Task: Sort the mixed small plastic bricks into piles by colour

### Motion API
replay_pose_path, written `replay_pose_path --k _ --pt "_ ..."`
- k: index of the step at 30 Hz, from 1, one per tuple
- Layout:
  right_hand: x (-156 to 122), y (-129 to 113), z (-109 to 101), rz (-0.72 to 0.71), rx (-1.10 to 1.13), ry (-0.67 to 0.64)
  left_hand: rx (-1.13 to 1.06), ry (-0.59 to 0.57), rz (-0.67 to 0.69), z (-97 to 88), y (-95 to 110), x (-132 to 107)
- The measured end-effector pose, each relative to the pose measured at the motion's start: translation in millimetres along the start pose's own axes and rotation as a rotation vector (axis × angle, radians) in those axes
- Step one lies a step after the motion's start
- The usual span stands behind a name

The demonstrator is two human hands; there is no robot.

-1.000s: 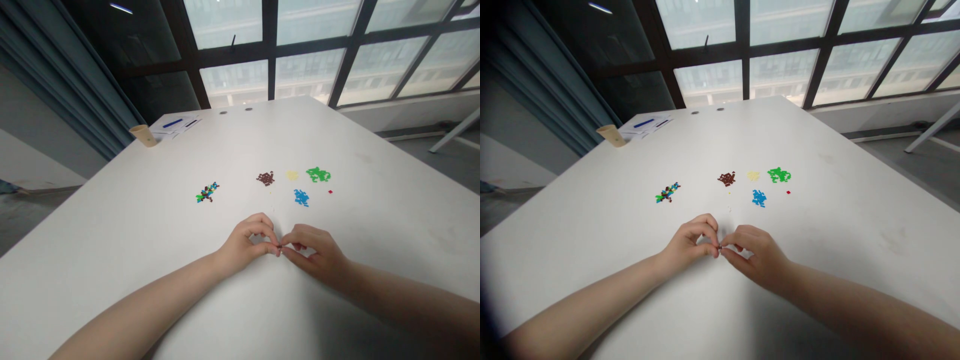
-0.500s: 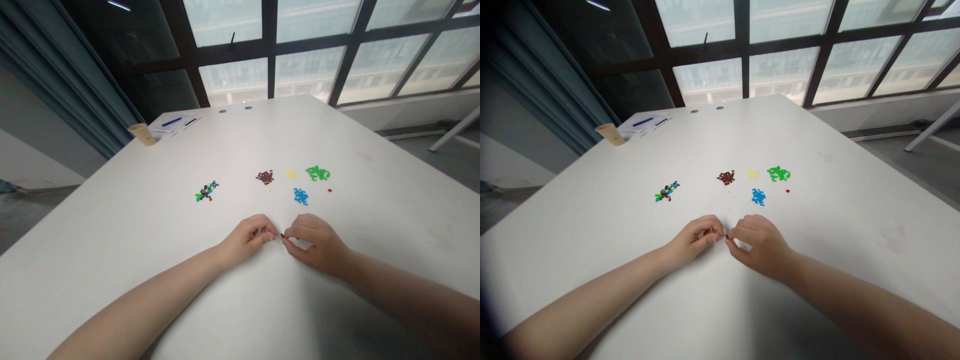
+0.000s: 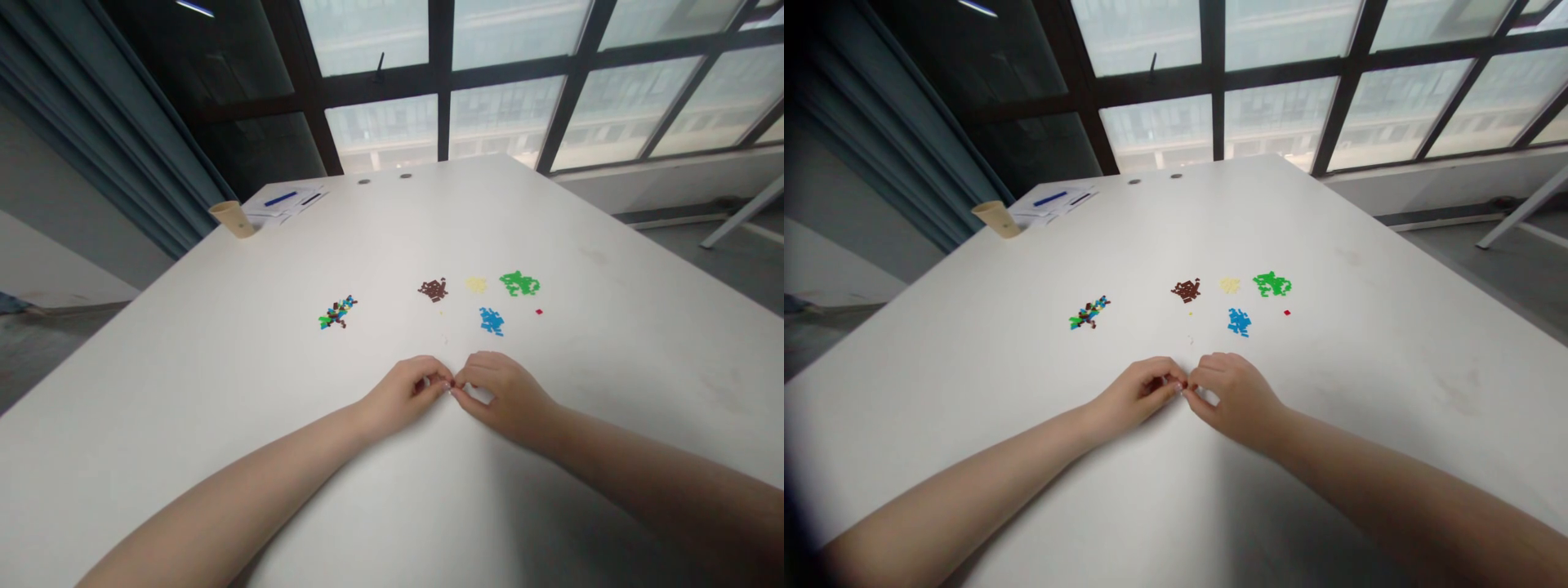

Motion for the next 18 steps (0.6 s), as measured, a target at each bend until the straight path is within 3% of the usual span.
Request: replay_pose_path --k 18 --pt "0.9 -0.2 -9.1 0.028 0.145 0.082 -0.127 -0.024 -0.063 3.0 -7.0 0.8"
Point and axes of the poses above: each hand's wrist, its own x-axis towards the middle knuckle, its own z-axis out of the palm, y = z × x, the point moved 3 cm from there along x, towards the middle knuckle, and after that the axes turned 10 degrees about x, right-handed, at the moved point
